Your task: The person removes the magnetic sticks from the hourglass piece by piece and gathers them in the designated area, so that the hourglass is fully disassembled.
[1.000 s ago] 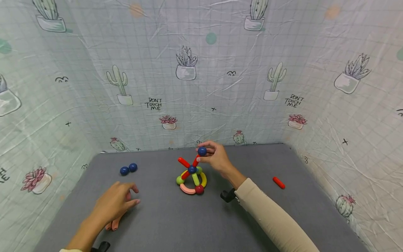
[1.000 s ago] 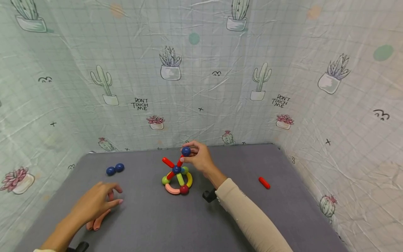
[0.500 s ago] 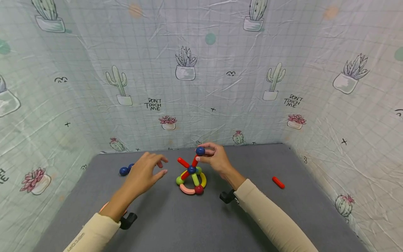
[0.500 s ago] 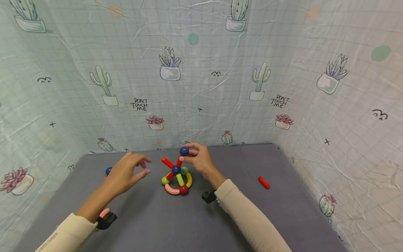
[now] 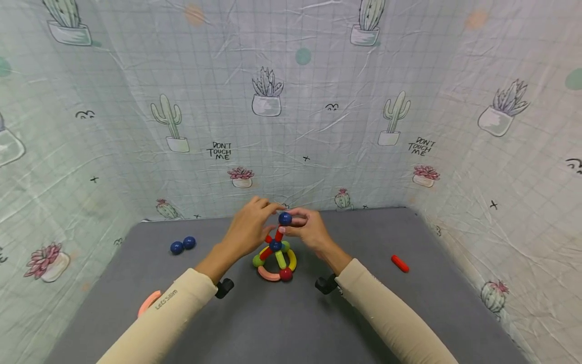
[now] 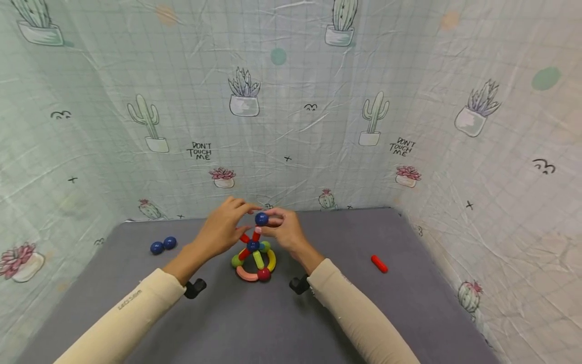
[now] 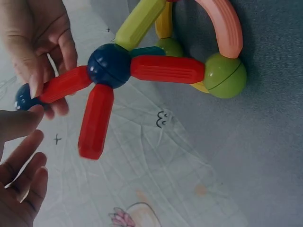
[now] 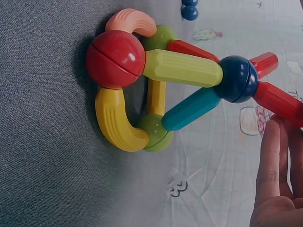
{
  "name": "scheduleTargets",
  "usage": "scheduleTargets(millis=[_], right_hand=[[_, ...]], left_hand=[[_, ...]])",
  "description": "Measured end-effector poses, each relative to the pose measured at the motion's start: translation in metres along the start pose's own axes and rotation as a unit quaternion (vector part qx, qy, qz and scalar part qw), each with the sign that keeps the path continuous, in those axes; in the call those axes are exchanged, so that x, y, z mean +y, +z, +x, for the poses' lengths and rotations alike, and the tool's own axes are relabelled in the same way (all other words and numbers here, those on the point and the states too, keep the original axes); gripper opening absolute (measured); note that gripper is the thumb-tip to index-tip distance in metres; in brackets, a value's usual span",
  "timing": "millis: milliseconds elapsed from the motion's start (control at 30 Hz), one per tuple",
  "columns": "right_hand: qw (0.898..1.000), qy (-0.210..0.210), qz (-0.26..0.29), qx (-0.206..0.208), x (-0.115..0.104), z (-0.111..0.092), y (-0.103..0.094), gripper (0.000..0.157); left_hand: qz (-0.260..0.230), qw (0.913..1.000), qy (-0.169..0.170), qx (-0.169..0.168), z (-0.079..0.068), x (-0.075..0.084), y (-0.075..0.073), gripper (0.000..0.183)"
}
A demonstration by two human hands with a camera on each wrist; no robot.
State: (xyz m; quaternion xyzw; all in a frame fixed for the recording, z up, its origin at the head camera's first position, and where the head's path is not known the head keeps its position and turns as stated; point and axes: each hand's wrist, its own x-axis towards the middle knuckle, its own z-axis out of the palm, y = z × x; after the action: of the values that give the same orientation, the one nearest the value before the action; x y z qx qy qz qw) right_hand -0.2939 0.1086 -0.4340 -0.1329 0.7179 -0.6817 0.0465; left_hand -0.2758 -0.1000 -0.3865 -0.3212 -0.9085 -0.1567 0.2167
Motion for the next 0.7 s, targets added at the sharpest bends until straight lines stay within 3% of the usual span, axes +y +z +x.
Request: scheduleTargets(millis=[400,700], right_hand=[[1.0,-0.006,-0.005,-0.001,-0.0029,0.0016,0.004,0.034],[1.0,-0.002,0.005,-0.002,-0.0012,0.0012,0.0026,0.032]], left_hand=[[0.002,0.9992,0.036,0.015,0.007,-0.0025,0.0092,0.042],[0.007,0.9998,0.016,0.013,0.0065,-0.0048,0.0092,0.043]])
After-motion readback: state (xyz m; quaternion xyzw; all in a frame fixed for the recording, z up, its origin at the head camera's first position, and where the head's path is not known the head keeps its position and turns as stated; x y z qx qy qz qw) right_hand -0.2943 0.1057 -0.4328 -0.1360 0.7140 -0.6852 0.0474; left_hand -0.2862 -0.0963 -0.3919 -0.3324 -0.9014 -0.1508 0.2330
